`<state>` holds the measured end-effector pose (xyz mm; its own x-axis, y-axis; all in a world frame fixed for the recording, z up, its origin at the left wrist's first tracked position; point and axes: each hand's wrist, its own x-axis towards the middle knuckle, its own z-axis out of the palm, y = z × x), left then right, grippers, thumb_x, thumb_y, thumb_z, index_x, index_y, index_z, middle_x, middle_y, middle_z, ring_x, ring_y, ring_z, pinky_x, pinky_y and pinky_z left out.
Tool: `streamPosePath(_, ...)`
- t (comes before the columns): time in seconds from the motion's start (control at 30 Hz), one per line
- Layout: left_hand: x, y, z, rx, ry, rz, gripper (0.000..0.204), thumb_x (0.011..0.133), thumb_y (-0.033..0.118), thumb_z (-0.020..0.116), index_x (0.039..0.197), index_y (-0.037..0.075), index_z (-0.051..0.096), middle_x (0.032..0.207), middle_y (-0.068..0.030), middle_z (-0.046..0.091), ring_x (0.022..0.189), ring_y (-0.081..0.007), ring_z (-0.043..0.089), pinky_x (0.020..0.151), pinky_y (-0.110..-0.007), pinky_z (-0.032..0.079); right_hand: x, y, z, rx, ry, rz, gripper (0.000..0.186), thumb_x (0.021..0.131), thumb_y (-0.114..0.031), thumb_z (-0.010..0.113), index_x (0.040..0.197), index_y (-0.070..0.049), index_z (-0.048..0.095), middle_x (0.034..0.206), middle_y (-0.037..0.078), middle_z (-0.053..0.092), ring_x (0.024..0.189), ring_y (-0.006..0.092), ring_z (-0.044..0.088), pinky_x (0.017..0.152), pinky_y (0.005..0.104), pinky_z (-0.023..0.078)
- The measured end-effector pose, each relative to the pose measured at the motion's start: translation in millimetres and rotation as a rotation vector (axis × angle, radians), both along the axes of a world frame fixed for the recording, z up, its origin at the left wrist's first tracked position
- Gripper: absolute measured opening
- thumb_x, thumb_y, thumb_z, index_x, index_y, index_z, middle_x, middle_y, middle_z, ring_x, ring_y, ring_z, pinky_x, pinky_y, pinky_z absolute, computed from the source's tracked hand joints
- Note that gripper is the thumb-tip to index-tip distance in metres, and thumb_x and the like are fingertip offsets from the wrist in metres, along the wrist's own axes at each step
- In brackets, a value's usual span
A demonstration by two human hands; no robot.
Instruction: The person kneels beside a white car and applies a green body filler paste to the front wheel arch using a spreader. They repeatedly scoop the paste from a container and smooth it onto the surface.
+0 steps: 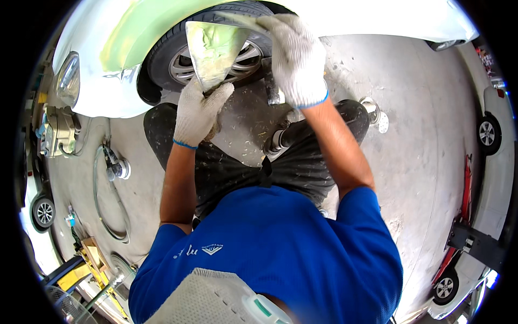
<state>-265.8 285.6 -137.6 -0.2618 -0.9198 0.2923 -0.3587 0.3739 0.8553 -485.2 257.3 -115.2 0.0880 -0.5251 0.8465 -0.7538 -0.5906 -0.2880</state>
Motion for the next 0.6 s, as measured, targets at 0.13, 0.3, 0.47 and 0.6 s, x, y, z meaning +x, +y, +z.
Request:
streamPosePath(0.13, -4, -1, 5, 0.083, 0.028, -0.037, 0.035, 0.092, 0.015, 0.070, 0.122, -0.002, 0.066, 0.109, -0.0111, 0.074, 0.098, -0.0175, 0.067, 0.089, -0.032, 0.052, 31, 26, -14, 0.046, 0.045, 0.179, 0.031, 0.083, 0.009, 0.064, 0.110, -0.005, 0.074, 0.104, 0.014, 0.072, 0.097, 0.0309, 0.070, 0.083, 0.0361, 0.059)
streamPosePath(0.3, -7, -4, 7, 0.123, 0.010, -0.052, 0.036, 0.092, 0.019, 0.070, 0.121, -0.002, 0.066, 0.108, -0.0138, 0.073, 0.097, -0.0218, 0.069, 0.088, -0.035, 0.052, 16, 7, 2, -0.011, -0.104, 0.141, 0.035, 0.083, 0.012, 0.063, 0.112, -0.004, 0.073, 0.101, 0.017, 0.071, 0.090, 0.0306, 0.071, 0.081, 0.0362, 0.058)
streamPosePath(0.47, -5, -4, -3, -0.035, -0.020, -0.044, 0.039, 0.091, 0.020, 0.071, 0.124, -0.002, 0.066, 0.108, -0.0138, 0.073, 0.097, -0.0241, 0.070, 0.089, -0.036, 0.052, 7, 3, 10, -0.035, 0.067, 0.279, 0.027, 0.087, 0.008, 0.063, 0.109, -0.003, 0.075, 0.103, 0.014, 0.074, 0.096, 0.0304, 0.072, 0.087, 0.0363, 0.059)
streamPosePath(0.6, -9, 2, 3, -0.029, -0.025, -0.051, 0.040, 0.091, 0.020, 0.072, 0.125, 0.000, 0.066, 0.104, -0.0147, 0.073, 0.092, -0.0251, 0.068, 0.085, -0.035, 0.052, -1, -3, 15, -0.039, -0.045, 0.305, 0.030, 0.094, 0.004, 0.061, 0.121, -0.002, 0.072, 0.112, 0.014, 0.074, 0.101, 0.0267, 0.072, 0.091, 0.0367, 0.059)
